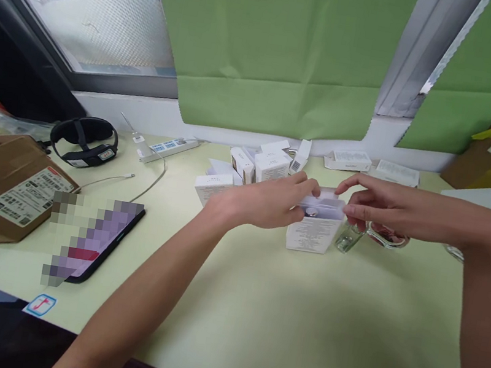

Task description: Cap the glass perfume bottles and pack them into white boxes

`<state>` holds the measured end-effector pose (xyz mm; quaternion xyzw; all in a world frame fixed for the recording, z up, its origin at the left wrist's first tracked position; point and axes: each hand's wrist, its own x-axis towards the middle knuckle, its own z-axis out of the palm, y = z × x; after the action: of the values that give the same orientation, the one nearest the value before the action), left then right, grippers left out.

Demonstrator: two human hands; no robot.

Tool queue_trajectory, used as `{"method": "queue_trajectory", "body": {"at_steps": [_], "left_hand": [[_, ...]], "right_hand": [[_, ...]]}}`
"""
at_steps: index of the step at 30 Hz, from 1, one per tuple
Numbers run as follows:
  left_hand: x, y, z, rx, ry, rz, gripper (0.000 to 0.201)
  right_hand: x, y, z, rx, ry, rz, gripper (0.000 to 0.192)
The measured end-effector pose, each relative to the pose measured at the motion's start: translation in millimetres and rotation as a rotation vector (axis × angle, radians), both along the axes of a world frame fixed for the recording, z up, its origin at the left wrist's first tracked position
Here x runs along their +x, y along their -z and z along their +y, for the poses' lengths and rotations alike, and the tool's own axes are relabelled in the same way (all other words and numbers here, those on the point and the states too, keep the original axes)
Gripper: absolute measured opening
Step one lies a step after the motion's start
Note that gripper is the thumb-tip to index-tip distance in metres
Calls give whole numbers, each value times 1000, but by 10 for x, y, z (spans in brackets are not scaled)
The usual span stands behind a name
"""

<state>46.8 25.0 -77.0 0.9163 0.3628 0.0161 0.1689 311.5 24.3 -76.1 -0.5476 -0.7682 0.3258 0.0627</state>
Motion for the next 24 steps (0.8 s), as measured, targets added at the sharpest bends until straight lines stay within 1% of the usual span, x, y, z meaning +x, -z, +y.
{"method": "queue_trajectory", "body": {"at_steps": [2,3,6,8,10,14,19,22,24], "left_hand": [[56,37,-10,49,-20,-7,30],[78,52,-14,59,-21,-8,29],[110,82,-27,40,-8,-9,28],[115,92,-31,21,-9,-5,28],[121,99,-31,7,-23,-3,28],[147,114,-19,-33,-74,-25,22],[184,171,29,-86,-108,-84,18],[196,208,57,-104,-126,-103,20],[201,217,60,-103,-140,-103,23]], "right_hand": [[53,40,41,-162,3,51,55],[67,52,55,-202,12,82,57],[72,63,79,-215,43,139,65],[64,63,90,-249,11,134,67],[64,70,107,-276,-15,111,65],[75,103,142,-248,-12,68,57],[38,96,128,-210,-94,65,38],[5,72,101,-168,-129,79,36],[-3,65,90,-170,-122,84,36]]}}
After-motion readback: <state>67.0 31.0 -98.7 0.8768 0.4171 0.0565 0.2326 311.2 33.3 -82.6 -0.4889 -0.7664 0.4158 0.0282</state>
